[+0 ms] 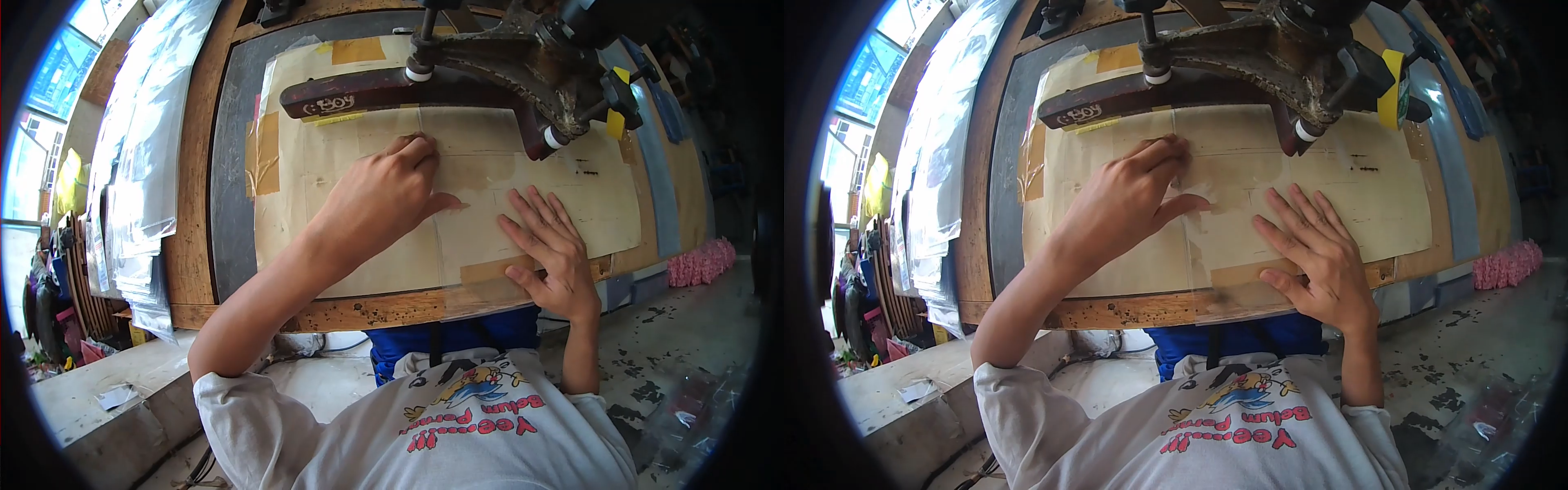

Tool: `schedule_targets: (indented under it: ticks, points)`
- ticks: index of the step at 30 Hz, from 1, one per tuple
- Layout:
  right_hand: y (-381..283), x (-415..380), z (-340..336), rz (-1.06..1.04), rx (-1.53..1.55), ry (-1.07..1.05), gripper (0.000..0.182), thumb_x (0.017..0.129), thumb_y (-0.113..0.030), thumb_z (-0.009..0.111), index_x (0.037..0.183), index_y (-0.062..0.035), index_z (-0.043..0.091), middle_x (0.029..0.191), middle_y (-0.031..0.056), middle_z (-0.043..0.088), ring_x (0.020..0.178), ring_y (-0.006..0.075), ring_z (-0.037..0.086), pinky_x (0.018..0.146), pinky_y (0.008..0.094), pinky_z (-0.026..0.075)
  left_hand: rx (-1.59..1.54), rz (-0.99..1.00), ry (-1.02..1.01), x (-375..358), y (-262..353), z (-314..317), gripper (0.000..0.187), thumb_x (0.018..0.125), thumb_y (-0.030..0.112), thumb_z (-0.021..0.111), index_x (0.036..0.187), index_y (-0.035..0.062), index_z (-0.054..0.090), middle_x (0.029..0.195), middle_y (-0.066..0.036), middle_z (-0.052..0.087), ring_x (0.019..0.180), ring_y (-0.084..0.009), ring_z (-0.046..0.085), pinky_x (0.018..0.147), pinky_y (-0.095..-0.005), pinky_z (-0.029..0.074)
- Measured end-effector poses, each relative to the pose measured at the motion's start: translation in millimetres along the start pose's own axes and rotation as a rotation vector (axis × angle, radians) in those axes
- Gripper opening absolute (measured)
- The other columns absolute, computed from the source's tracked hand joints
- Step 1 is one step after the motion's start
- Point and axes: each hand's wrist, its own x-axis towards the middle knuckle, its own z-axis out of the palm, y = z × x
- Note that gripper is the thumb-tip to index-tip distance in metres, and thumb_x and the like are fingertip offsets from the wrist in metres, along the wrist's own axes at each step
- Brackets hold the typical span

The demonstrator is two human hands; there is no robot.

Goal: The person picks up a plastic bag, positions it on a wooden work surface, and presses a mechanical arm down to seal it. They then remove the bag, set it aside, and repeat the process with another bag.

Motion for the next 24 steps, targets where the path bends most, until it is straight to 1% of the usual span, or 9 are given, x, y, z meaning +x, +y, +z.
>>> schedule_targets:
  ticks: [2, 8, 11, 14, 17, 20, 23, 24]
  points:
    - [0.1, 0.2, -0.2, -0.001, 0.0, -0.002, 0.059, 0.093, -0.052, 0.059, 0.138, -0.0141, 0.062, 0.154, 0.0138, 0.048, 0.145, 0.0399, 0.039, 0.12, 0.0552, 0.026, 0.006, 0.019, 0.016, -0.1, -0.5, 0.1, 0.043, 0.087, 0.036, 0.075, 0.101, -0.0048, 0.07, 0.118, -0.014, 0.067, 0.106, -0.0314, 0.067, 0.088, -0.0406, 0.057]
    - [1.1, -0.1, -0.3, -0.011, -0.002, -0.014, 0.059, 0.094, -0.053, 0.057, 0.138, -0.0138, 0.062, 0.154, 0.0135, 0.047, 0.145, 0.0399, 0.038, 0.12, 0.0554, 0.026, 0.001, -0.012, 0.007, 0.8, -1.5, 1.7, 0.047, 0.085, 0.038, 0.076, 0.1, -0.0057, 0.07, 0.117, -0.013, 0.067, 0.102, -0.031, 0.068, 0.087, -0.0398, 0.057]
    - [2.0, -0.1, -0.6, -0.02, -0.013, -0.025, 0.06, 0.094, -0.052, 0.057, 0.139, -0.0137, 0.062, 0.155, 0.0133, 0.047, 0.145, 0.0398, 0.038, 0.12, 0.0553, 0.026, -0.002, 0.012, 0.02, 1.0, -3.0, 1.6, 0.048, 0.085, 0.039, 0.077, 0.1, -0.0056, 0.07, 0.117, -0.014, 0.067, 0.101, -0.0316, 0.069, 0.086, -0.0396, 0.057]
    - [2.7, 0.5, -2.2, -0.022, -0.016, -0.036, 0.06, 0.093, -0.051, 0.058, 0.14, -0.0138, 0.061, 0.155, 0.013, 0.046, 0.145, 0.0393, 0.038, 0.121, 0.0549, 0.026, -0.033, -0.025, -0.005, 1.3, -3.0, 1.3, 0.051, 0.084, 0.04, 0.078, 0.106, -0.0051, 0.069, 0.117, -0.015, 0.066, 0.103, -0.0333, 0.067, 0.088, -0.0411, 0.056]
    - [3.0, 0.8, -3.5, -0.024, -0.009, -0.044, 0.06, 0.092, -0.05, 0.058, 0.141, -0.0141, 0.06, 0.155, 0.0128, 0.046, 0.146, 0.0385, 0.038, 0.121, 0.0542, 0.026, -0.002, -0.019, 0.014, 1.5, -3.6, -1.7, 0.058, 0.085, 0.041, 0.077, 0.117, -0.0052, 0.065, 0.127, -0.019, 0.064, 0.115, -0.0361, 0.064, 0.095, -0.0425, 0.054]
    - [3.3, 0.4, -3.2, -0.032, -0.006, -0.047, 0.061, 0.092, -0.049, 0.059, 0.141, -0.0141, 0.06, 0.156, 0.0126, 0.045, 0.146, 0.0379, 0.038, 0.121, 0.0538, 0.025, 0.064, 0.052, 0.082, -1.0, -7.3, 5.3, 0.066, 0.086, 0.043, 0.076, 0.128, -0.006, 0.061, 0.139, -0.021, 0.058, 0.128, -0.037, 0.057, 0.103, -0.0433, 0.05]
    - [4.4, 0.8, -3.9, -0.03, -0.005, -0.054, 0.06, 0.092, -0.048, 0.06, 0.141, -0.0143, 0.059, 0.156, 0.0125, 0.045, 0.146, 0.0377, 0.038, 0.121, 0.0535, 0.026, 0.064, 0.014, 0.006, -2.0, -4.9, 2.4, 0.069, 0.087, 0.043, 0.075, 0.131, -0.0076, 0.059, 0.146, -0.022, 0.053, 0.133, -0.0367, 0.052, 0.107, -0.0429, 0.048]
    - [4.8, 0.8, -3.9, -0.03, -0.005, -0.056, 0.059, 0.092, -0.047, 0.06, 0.142, -0.0144, 0.059, 0.156, 0.0125, 0.045, 0.146, 0.0377, 0.038, 0.121, 0.0533, 0.026, 0.064, 0.017, 0.013, -1.8, -4.9, 2.6, 0.069, 0.087, 0.043, 0.075, 0.13, -0.0079, 0.06, 0.145, -0.022, 0.053, 0.133, -0.0366, 0.053, 0.107, -0.043, 0.048]
